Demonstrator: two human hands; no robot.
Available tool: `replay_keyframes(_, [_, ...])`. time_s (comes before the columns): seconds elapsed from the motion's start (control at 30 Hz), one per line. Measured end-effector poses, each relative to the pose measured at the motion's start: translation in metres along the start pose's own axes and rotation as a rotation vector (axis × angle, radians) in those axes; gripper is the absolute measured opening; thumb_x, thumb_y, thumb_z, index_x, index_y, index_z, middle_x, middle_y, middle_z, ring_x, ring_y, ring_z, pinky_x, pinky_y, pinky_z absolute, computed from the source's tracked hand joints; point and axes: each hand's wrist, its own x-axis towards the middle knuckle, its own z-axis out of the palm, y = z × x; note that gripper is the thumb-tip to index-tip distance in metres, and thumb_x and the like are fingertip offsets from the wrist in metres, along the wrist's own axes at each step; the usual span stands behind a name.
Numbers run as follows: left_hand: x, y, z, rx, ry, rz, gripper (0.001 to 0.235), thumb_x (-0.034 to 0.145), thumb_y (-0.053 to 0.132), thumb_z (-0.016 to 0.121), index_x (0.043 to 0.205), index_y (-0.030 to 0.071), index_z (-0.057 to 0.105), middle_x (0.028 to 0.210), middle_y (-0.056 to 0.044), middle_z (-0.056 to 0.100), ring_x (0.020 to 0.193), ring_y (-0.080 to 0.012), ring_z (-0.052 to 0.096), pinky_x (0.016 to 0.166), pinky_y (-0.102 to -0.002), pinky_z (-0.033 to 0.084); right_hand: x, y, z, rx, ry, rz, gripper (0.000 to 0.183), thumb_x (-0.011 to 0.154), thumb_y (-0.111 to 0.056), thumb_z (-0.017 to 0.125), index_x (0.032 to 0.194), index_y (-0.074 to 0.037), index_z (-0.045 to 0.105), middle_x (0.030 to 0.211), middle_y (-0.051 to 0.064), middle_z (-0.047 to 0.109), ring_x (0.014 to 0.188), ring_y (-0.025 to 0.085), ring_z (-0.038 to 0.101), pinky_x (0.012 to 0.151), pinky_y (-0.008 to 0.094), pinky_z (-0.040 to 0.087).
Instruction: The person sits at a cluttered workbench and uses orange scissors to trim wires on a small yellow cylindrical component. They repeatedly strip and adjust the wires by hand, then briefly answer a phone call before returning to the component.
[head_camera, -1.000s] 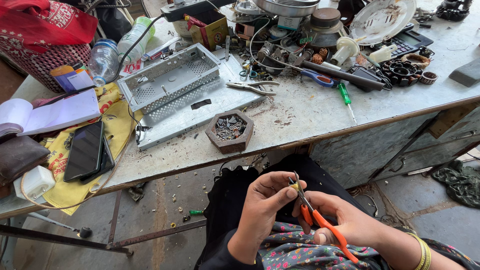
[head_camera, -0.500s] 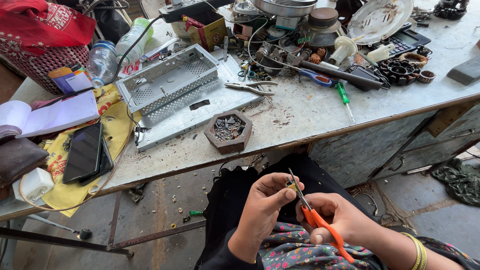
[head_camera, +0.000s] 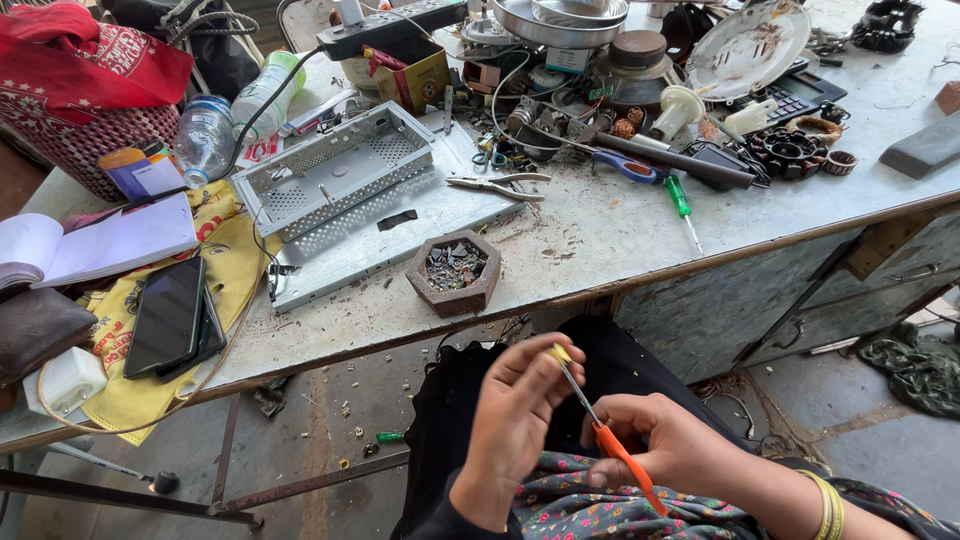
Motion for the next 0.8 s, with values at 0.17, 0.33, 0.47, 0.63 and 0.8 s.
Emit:
replay_keyframes(0.17, [0.008,0.017,-0.009,-0.073,0.167,0.102,0.027,0.1,0.01,0.061,0.125,-0.001,0.065,0.105,-0.015,0.074,0.091,-0.0195,0.072,0.082,-0.033,0.061,0.004,-0.043,-0.009,-0.425,0.275,0.207,0.075,0.063,-0.046,0.095,0.114,-0.013,0.051,0.069,0.006,0.072,0.059,0.018,0.061,0.059,0.033,0.051])
replay_keyframes(0.33, [0.002,0.006,0.01,-0.158,0.181,0.044,0.026,0.104,0.012,0.051,0.124,-0.001,0.06,0.101,-0.012,0.069,0.097,-0.0227,0.071,0.09,-0.037,0.06,0.008,-0.062,0.005,-0.701,0.357,0.256,0.085,0.057,-0.058,0.095,0.118,-0.018,0.052,0.08,0.007,0.074,0.07,0.031,0.071,0.066,0.04,0.055])
replay_keyframes(0.47, [0.01,-0.007,0.022,-0.238,0.126,-0.004,0.026,0.103,0.015,0.049,0.125,0.004,0.057,0.1,-0.007,0.061,0.098,-0.0213,0.067,0.09,-0.035,0.057,0.018,-0.052,0.006,-0.786,0.4,0.094,0.07,0.06,-0.043,0.091,0.116,-0.02,0.056,0.087,0.008,0.075,0.082,0.037,0.072,0.066,0.046,0.056])
replay_keyframes(0.63, [-0.001,-0.019,0.011,-0.175,-0.001,0.115,0.027,0.114,0.02,0.042,0.132,0.004,0.055,0.101,-0.005,0.054,0.07,-0.0116,0.049,0.066,-0.028,0.045,0.017,-0.027,0.015,-0.93,0.377,0.238,0.071,0.062,-0.032,0.086,0.124,-0.018,0.053,0.084,0.014,0.074,0.081,0.038,0.072,0.069,0.05,0.056])
replay_keyframes(0.8, [-0.018,-0.001,0.009,-0.229,0.032,0.063,0.023,0.115,0.019,0.036,0.125,0.004,0.051,0.1,-0.005,0.051,0.058,-0.0091,0.035,0.055,-0.026,0.032,0.009,-0.033,0.035,-0.735,0.311,0.034,0.064,0.066,-0.024,0.084,0.118,-0.008,0.051,0.09,0.013,0.074,0.075,0.034,0.074,0.062,0.044,0.057])
